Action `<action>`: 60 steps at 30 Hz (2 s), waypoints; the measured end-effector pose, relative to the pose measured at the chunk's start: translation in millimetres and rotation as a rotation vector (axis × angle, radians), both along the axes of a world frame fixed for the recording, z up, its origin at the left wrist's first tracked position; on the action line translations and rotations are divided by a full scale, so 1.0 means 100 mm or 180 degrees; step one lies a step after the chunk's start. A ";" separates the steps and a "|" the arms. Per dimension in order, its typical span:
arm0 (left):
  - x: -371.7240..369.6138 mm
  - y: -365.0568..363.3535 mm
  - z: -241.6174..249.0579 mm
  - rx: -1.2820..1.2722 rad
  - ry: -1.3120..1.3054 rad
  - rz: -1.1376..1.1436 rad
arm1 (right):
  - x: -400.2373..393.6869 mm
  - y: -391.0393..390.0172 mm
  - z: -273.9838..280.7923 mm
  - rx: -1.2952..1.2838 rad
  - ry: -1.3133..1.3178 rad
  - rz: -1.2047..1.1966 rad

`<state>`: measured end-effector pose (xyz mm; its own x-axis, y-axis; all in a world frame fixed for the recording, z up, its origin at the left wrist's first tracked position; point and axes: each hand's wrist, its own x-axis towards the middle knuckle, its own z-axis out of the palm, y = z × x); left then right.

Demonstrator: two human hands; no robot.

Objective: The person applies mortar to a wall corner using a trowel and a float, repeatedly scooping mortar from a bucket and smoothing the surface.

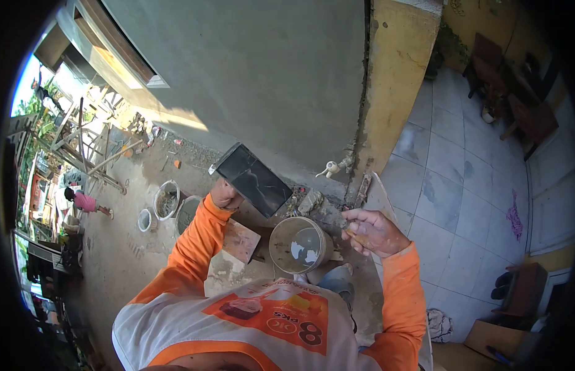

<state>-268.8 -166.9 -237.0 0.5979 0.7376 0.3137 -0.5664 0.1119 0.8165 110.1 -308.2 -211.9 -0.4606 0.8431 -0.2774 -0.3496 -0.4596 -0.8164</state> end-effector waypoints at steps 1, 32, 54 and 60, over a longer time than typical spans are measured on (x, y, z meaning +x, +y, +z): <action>-0.07 -0.08 0.09 0.0269 0.0262 0.0090 | 0.00 0.07 0.03 -0.0020 -0.0124 0.0246; 0.00 0.18 0.07 0.0235 0.2072 -0.1200 | 0.06 -0.29 0.42 0.1063 0.0623 0.0510; 2.50 1.56 0.75 0.3547 0.2238 0.3524 | 0.45 -0.49 -1.21 0.0201 0.1332 -0.1640; 2.53 1.61 0.73 0.3711 0.2143 0.3525 | 0.39 -0.41 -1.26 0.0153 0.1394 -0.1518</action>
<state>-16.3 -5.5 -164.5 0.2477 0.4410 0.8626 0.4812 -0.8288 0.2855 149.1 -349.6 -337.8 -0.0943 0.9899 -0.1057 -0.8116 -0.1379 -0.5677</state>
